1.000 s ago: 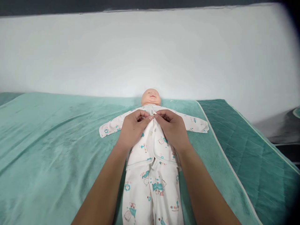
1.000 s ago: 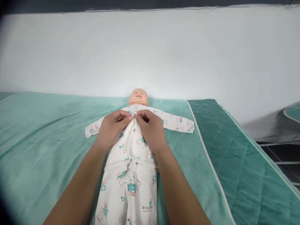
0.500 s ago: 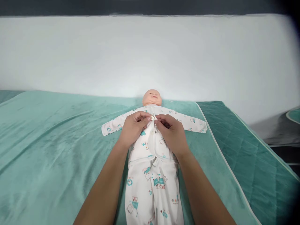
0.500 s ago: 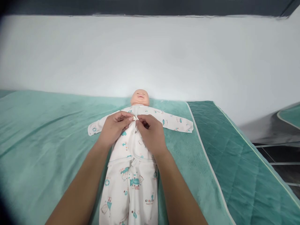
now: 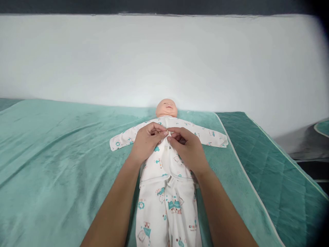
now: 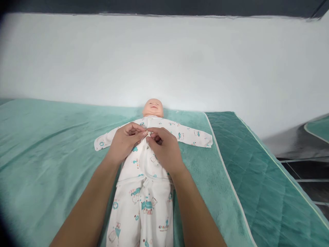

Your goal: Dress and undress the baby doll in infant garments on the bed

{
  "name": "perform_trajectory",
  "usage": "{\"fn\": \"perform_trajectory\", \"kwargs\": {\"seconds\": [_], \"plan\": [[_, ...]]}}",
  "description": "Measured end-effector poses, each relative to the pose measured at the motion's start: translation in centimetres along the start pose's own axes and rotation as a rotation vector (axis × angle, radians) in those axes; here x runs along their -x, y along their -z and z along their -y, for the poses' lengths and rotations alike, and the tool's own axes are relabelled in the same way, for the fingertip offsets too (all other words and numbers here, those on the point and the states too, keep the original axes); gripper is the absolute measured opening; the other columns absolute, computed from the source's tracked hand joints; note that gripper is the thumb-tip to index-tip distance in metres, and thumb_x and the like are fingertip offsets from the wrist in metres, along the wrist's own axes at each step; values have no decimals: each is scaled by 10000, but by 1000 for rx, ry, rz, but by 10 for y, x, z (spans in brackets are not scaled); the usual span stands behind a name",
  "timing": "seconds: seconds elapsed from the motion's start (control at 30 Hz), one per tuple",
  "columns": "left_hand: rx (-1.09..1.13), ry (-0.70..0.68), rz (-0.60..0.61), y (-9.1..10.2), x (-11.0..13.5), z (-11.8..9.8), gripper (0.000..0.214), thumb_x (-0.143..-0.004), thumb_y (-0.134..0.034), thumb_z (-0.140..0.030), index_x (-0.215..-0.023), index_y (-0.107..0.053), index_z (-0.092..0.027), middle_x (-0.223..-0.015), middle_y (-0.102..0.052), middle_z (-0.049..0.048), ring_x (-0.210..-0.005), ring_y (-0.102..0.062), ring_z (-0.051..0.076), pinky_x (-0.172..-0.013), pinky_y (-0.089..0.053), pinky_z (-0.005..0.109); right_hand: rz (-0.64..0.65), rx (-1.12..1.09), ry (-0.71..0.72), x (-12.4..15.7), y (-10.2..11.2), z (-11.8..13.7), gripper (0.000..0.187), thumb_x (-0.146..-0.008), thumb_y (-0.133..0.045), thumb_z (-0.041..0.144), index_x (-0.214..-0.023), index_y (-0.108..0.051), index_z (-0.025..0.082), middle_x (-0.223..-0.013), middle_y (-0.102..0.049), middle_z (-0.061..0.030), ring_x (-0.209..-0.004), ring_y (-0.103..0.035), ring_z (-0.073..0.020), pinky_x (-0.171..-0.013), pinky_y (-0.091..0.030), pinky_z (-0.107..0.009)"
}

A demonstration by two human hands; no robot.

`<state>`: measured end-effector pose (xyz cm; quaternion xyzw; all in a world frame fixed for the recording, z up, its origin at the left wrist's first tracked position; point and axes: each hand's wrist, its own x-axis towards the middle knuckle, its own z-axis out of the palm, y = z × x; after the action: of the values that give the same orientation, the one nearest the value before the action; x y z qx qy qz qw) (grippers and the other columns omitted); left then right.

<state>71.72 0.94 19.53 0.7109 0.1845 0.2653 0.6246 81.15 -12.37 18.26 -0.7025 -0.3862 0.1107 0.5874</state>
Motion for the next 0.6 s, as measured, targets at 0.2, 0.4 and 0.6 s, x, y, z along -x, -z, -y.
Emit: {"fn": "perform_trajectory", "kwargs": {"seconds": [0.2, 0.4, 0.6], "plan": [[-174, -36, 64, -1, 2, -5, 221, -842, -669, -407, -936, -680, -207, -777, -639, 7, -633, -529, 112, -572, -389, 240, 6, 178, 74, 3, -2, 5, 290, -875, -580, 266, -1163, -617, 256, -885, -682, -2, -790, -605, -157, -755, -493, -307], [-212, -50, 9, -5, 2, -4, 129, -832, -641, -309, -918, -656, -214, -817, -652, 7, -715, -579, 127, -613, -413, 236, 0, 284, 141, 4, -3, 6, 299, -887, -549, 238, -1181, -601, 259, -888, -682, -2, -785, -593, -156, -776, -467, -314], [-76, 10, -8, -5, 3, -6, 155, -811, -648, -295, -942, -615, -219, -775, -620, -17, -593, -490, 90, -538, -376, 222, -7, 238, 106, 4, -4, 4, 342, -868, -584, 271, -1210, -587, 268, -946, -666, -5, -756, -557, -142, -762, -468, -304]]}}
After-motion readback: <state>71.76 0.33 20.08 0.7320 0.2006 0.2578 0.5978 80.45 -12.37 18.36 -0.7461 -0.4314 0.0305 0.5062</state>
